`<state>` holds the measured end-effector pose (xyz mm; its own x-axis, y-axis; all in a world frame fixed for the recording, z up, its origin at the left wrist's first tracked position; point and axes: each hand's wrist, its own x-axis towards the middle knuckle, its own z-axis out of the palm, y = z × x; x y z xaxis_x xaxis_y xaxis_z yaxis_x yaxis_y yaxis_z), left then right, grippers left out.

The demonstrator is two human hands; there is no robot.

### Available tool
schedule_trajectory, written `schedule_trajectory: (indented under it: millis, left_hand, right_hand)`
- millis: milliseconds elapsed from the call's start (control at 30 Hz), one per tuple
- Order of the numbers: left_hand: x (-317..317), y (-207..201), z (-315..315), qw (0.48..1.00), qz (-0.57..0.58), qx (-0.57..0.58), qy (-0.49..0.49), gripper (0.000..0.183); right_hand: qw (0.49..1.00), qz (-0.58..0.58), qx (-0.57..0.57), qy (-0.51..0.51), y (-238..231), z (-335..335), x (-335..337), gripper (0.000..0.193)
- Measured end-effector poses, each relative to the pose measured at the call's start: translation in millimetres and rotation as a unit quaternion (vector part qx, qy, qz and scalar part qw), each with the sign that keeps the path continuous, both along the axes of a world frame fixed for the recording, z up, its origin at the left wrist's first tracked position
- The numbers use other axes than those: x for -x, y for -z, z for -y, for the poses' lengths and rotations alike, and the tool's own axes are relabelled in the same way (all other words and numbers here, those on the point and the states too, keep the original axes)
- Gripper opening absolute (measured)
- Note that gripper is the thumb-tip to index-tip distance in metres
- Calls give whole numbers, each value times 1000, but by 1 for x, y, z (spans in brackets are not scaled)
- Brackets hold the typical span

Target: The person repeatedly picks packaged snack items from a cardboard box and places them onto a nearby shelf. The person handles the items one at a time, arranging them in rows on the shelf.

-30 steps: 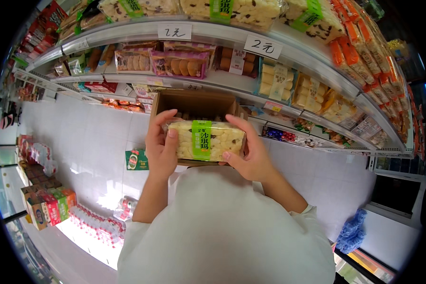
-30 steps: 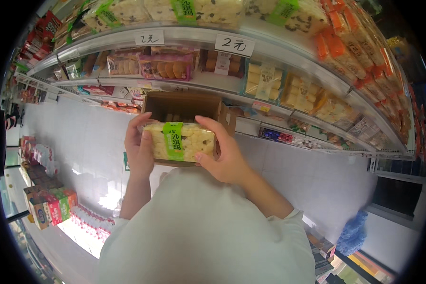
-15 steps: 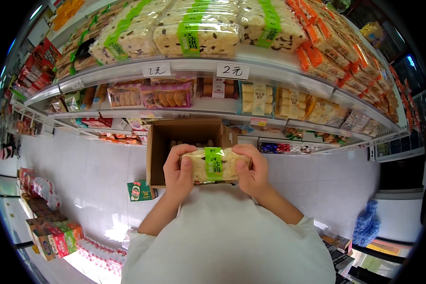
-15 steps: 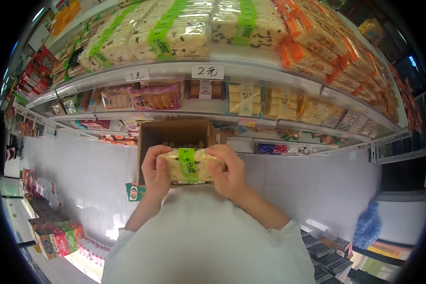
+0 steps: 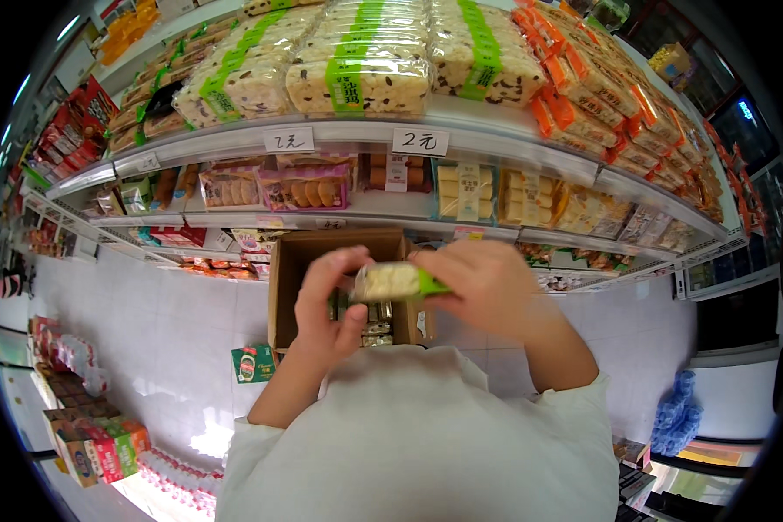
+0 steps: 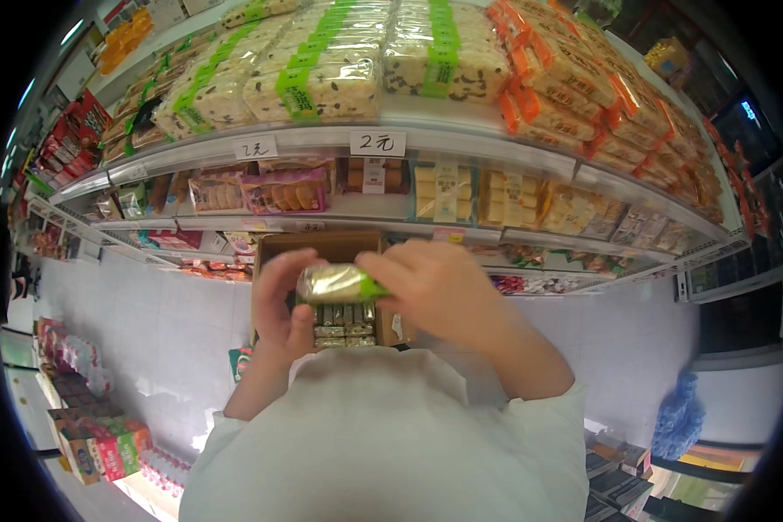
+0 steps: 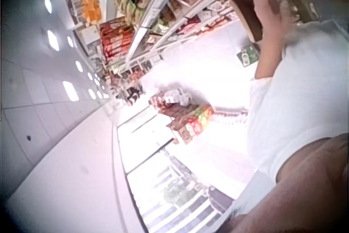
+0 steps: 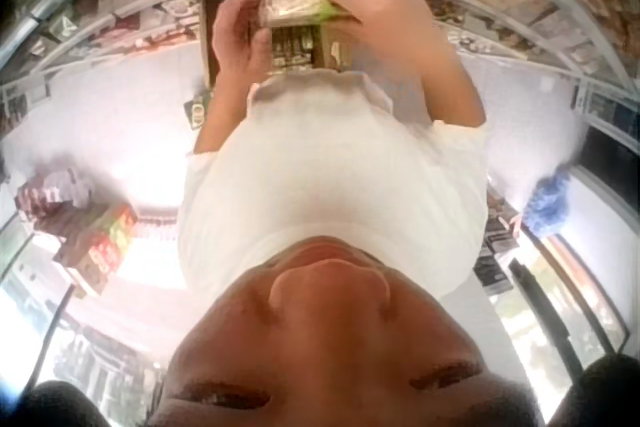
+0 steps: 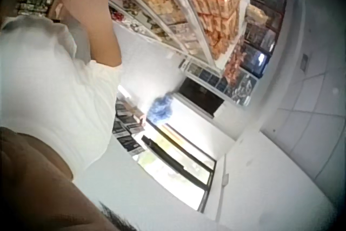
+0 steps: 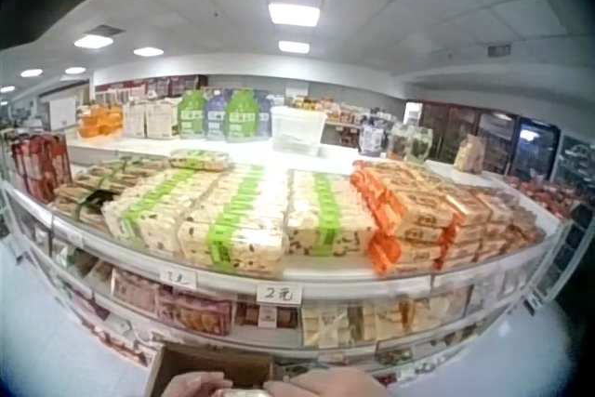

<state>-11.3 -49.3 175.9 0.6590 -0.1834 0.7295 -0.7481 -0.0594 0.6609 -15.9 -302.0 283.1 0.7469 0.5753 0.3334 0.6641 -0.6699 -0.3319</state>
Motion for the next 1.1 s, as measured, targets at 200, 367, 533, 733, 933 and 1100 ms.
schedule_trajectory:
  millis: [200, 367, 533, 733, 933, 1100]
  left_hand:
    - [5, 2, -20, 991, -81, 66, -80, 42]
    - [18, 9, -15, 994, -91, 39, -39, 34]
    - [27, 14, -18, 992, -110, 30, -46, 38]
    - [30, 19, -25, 988, -148, 6, -49, 27]
    - [20, 28, -24, 977, -204, -6, -55, 24]
    - [-7, 47, -34, 944, -301, -131, -34, 19]
  right_hand:
    - [944, 214, 90, 235, -82, 36, -53, 48]
    - [926, 195, 182, 267, -99, 45, -117, 48]
    - [929, 204, 160, 264, -81, 59, -149, 53]
    - [918, 288, 206, 179, -55, 56, -170, 65]
    - [944, 200, 182, 187, -53, 54, -187, 64]
    - [942, 155, 212, 207, -76, 41, -172, 56]
